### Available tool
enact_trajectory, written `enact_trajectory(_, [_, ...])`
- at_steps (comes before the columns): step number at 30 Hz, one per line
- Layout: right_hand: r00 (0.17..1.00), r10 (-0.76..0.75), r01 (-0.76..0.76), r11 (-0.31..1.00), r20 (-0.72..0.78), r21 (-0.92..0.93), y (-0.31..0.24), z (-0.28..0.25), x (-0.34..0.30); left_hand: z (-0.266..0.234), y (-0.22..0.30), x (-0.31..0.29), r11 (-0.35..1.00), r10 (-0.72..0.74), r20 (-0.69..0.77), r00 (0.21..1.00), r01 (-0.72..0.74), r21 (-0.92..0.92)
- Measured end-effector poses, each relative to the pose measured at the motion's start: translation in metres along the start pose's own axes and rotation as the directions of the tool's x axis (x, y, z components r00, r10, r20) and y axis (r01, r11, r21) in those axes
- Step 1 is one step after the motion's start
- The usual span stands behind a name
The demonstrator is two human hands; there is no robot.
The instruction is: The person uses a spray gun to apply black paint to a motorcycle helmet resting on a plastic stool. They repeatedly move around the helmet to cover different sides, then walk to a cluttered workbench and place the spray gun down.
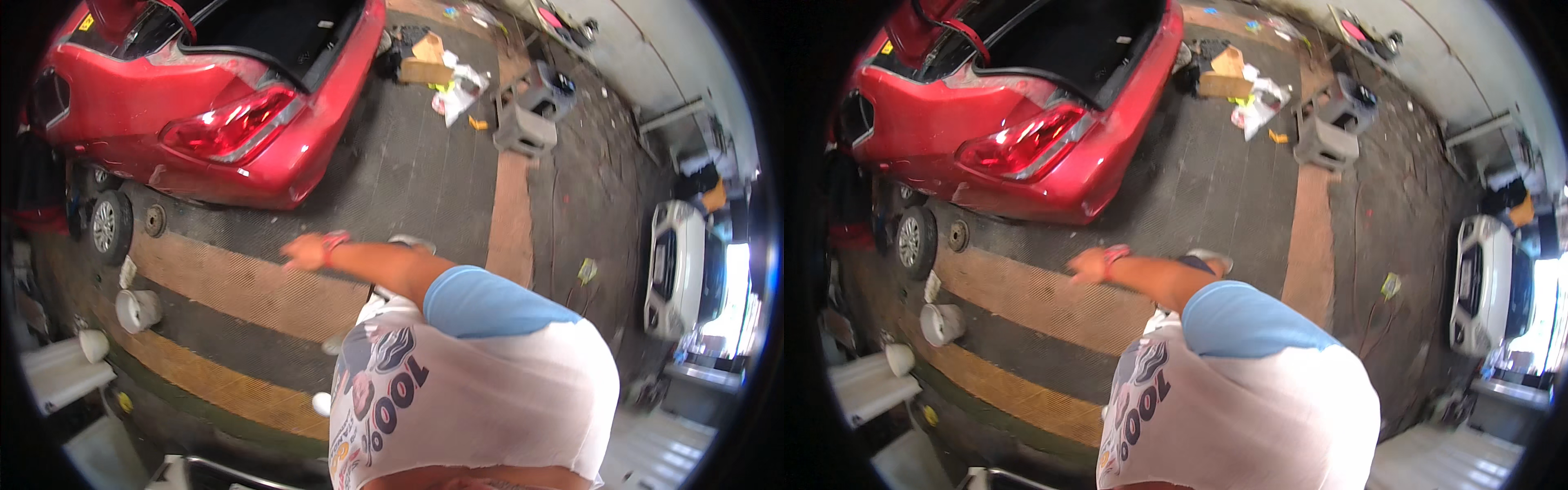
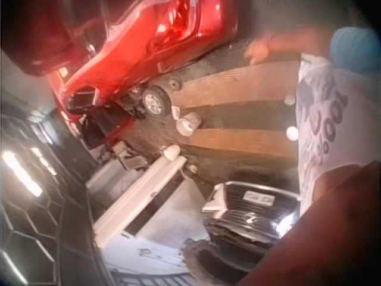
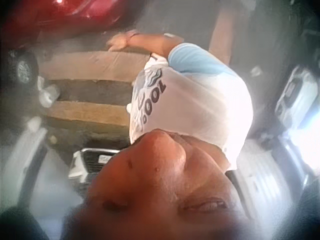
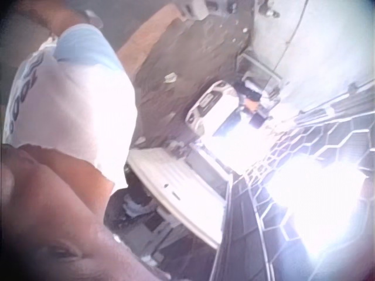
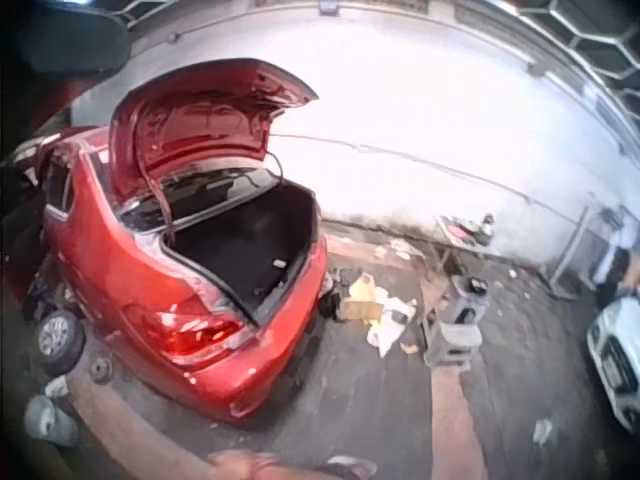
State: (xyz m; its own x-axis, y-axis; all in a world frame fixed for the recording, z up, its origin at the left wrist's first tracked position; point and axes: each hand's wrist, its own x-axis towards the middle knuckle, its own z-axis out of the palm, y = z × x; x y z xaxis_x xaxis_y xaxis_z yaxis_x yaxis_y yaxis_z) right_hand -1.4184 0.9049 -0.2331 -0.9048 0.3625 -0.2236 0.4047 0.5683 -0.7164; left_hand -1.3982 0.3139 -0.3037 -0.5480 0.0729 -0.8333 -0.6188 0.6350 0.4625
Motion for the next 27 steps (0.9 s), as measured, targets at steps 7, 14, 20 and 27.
enact_trajectory(7, [0.456, 0.89, -0.885, 0.451, 0.018, 0.113, 0.05, 0.138, -0.194, -0.218, 0.066, 0.129, 0.996, -0.084, 0.111, 0.99, 0.084, 0.01])
enact_trajectory(14, [0.016, 0.987, -0.981, 0.046, 0.158, -0.187, -0.107, 0.225, -0.222, -0.364, 0.109, 0.182, 0.959, 0.113, -0.109, 0.988, -0.137, -0.249])
enact_trajectory(20, [0.209, 0.95, -0.789, 0.303, 0.23, -0.534, -0.114, 0.29, -0.039, -0.414, 0.112, 0.212, 0.956, -0.02, -0.221, 0.975, -0.045, -0.288])
enact_trajectory(27, [0.985, 0.16, -0.118, 0.9, 0.065, -0.419, -0.278, 0.291, 0.579, -0.485, 0.142, 0.239, 0.887, -0.234, -0.327, 0.915, 0.063, -0.458])
